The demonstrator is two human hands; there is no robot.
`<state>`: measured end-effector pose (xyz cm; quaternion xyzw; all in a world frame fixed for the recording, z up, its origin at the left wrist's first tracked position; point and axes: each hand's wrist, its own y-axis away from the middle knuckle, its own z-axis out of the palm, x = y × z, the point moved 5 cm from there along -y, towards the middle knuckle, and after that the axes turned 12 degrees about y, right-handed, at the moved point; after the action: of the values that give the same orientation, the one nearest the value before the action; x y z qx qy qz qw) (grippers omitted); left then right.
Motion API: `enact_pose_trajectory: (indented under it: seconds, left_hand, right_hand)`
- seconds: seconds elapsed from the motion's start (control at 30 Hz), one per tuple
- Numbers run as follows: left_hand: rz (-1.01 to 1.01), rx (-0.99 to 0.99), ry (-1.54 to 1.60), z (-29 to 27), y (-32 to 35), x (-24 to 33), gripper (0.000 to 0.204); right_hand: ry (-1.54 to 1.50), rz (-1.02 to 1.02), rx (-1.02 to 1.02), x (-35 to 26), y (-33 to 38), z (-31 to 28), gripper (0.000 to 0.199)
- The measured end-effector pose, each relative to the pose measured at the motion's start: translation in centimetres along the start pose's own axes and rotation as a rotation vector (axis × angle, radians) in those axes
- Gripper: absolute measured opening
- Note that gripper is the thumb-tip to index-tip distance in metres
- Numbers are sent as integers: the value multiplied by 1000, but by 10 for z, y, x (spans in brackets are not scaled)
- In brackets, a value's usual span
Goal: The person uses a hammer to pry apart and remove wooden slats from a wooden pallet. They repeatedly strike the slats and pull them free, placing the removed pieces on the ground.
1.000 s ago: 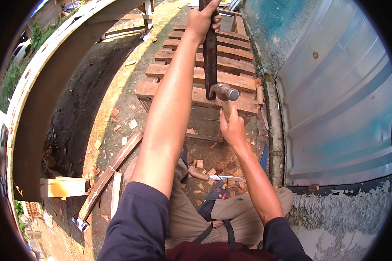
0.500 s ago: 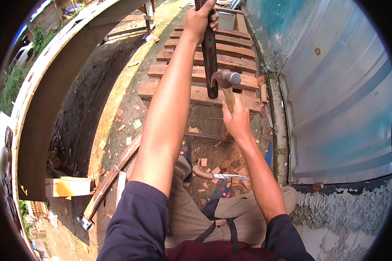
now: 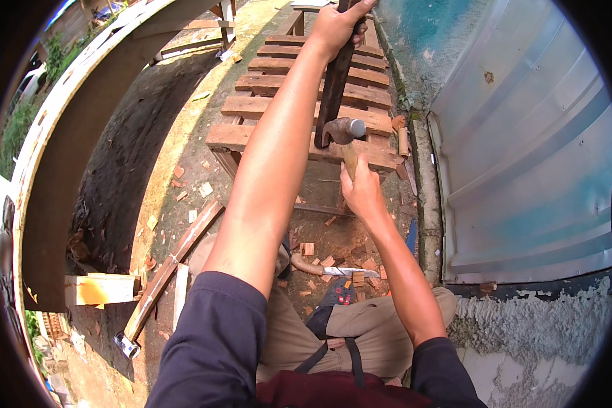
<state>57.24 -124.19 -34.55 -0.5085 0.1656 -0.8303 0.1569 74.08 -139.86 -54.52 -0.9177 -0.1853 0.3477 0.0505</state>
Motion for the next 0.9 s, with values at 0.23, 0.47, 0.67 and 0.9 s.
enact_pose_trajectory:
  seconds: [0.23,0.47,0.67,0.9]
  left_hand:
    - [15,12,-4,-3,-2,6,40]
    - [25,-37,-26,2,-3,4,41]
    - [15,-47,10,-8,-8,1,41]
    - [-31,1,91,-39,-7,7,45]
  right_hand:
    - [-130,27,119,4,4,22,29]
    - [-186,8,194,21,5,40,27]
    - [-199,-11,317,20,9,47,23]
    - [-245,-3,354,20,6,56,21]
